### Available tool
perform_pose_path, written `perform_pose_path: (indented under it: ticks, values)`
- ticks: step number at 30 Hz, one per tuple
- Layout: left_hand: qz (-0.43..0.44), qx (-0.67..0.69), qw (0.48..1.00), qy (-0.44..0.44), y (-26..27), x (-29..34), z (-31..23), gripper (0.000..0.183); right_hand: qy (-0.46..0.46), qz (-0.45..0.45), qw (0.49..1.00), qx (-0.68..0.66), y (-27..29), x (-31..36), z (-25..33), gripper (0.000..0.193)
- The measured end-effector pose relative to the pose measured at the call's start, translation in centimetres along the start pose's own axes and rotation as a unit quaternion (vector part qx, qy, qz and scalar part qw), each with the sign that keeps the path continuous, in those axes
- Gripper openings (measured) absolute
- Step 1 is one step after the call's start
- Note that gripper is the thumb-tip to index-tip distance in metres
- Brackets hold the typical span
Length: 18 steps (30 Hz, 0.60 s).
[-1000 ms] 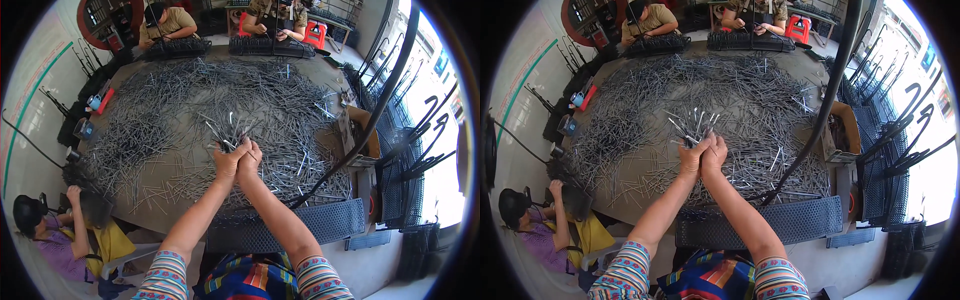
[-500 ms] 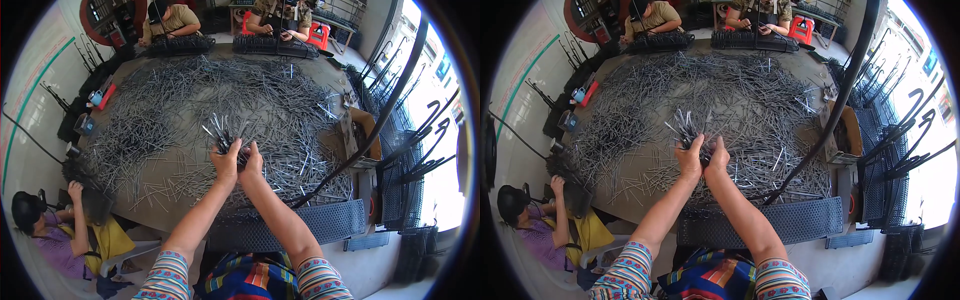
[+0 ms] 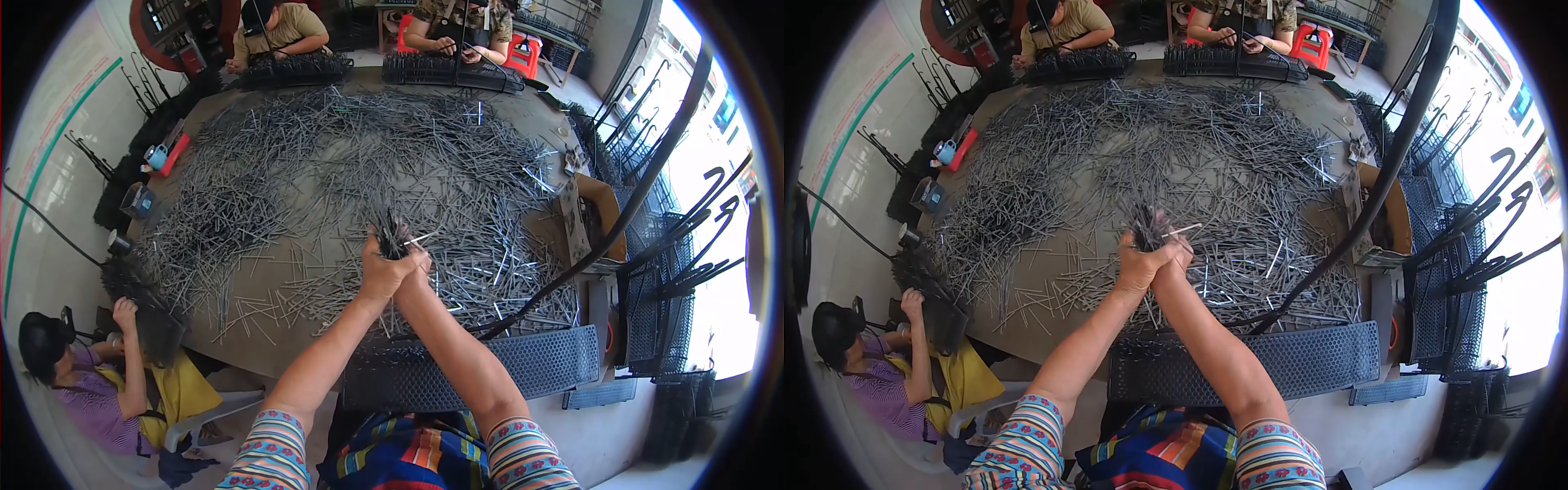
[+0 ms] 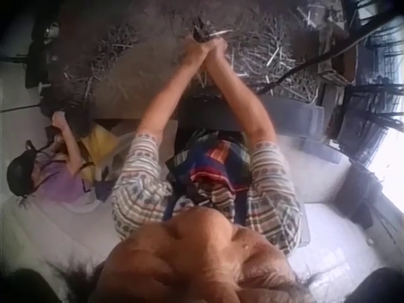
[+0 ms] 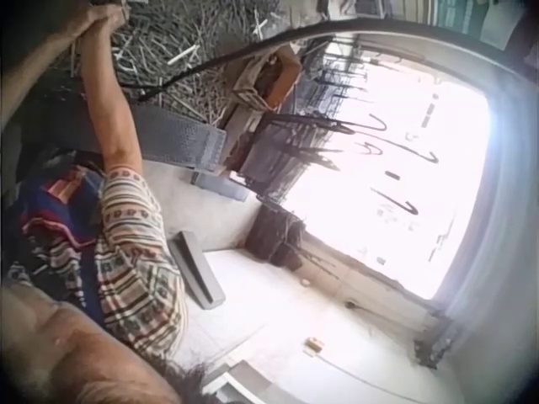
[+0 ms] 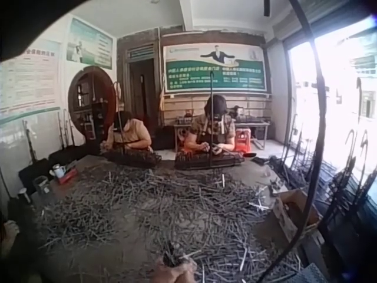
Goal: Sorting and aligning thin metal rods at a workbench using a perforated metal plate.
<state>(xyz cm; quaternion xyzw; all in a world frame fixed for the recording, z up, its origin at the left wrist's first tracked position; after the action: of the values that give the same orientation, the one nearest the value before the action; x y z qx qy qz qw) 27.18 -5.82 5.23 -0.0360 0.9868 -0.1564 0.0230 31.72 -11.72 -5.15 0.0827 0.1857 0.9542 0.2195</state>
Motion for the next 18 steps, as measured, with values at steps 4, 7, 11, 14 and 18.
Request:
perform_pose_path:
  ticks: [4, 7, 11, 14, 18]
  values:
    - [-0.101, 0.05, 0.994, 0.016, 0.5, -1.9, 1.4, 0.043, -0.188, 0.023, 0.834, -0.519, 0.1, 1.4, -0.4, 0.024]
    - [-0.258, 0.136, 0.955, 0.051, 3.8, -4.3, 2.0, 0.029, -0.266, -0.006, 0.839, -0.475, 0.8, 4.6, 4.1, 0.026]
    - [-0.287, 0.237, 0.92, 0.123, 5.9, -6.0, 4.3, 0.023, -0.242, 0.004, 0.88, -0.409, 2.5, 5.0, 3.1, 0.036]
    - [-0.291, 0.283, 0.895, 0.184, 7.8, -5.9, 5.9, 0.019, -0.288, -0.102, 0.874, -0.379, 4.2, 6.4, 4.7, 0.046]
    - [-0.239, 0.316, 0.881, 0.256, 7.1, -5.3, 6.4, 0.016, -0.097, -0.166, 0.921, -0.338, 3.7, 4.1, 2.5, 0.054]
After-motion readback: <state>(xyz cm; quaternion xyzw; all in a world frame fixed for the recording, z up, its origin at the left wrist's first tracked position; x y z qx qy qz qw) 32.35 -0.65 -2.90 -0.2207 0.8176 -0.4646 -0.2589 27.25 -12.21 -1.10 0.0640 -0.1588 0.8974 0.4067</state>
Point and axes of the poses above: each hand's wrist, its own x-axis away from the middle knuckle, its own y-axis out of the back of the hand, z = x × y, the point moved 1 cm from there along -x, towards the middle knuckle, and after that the axes turned 10 degrees about -z, right-handed, at the moved point
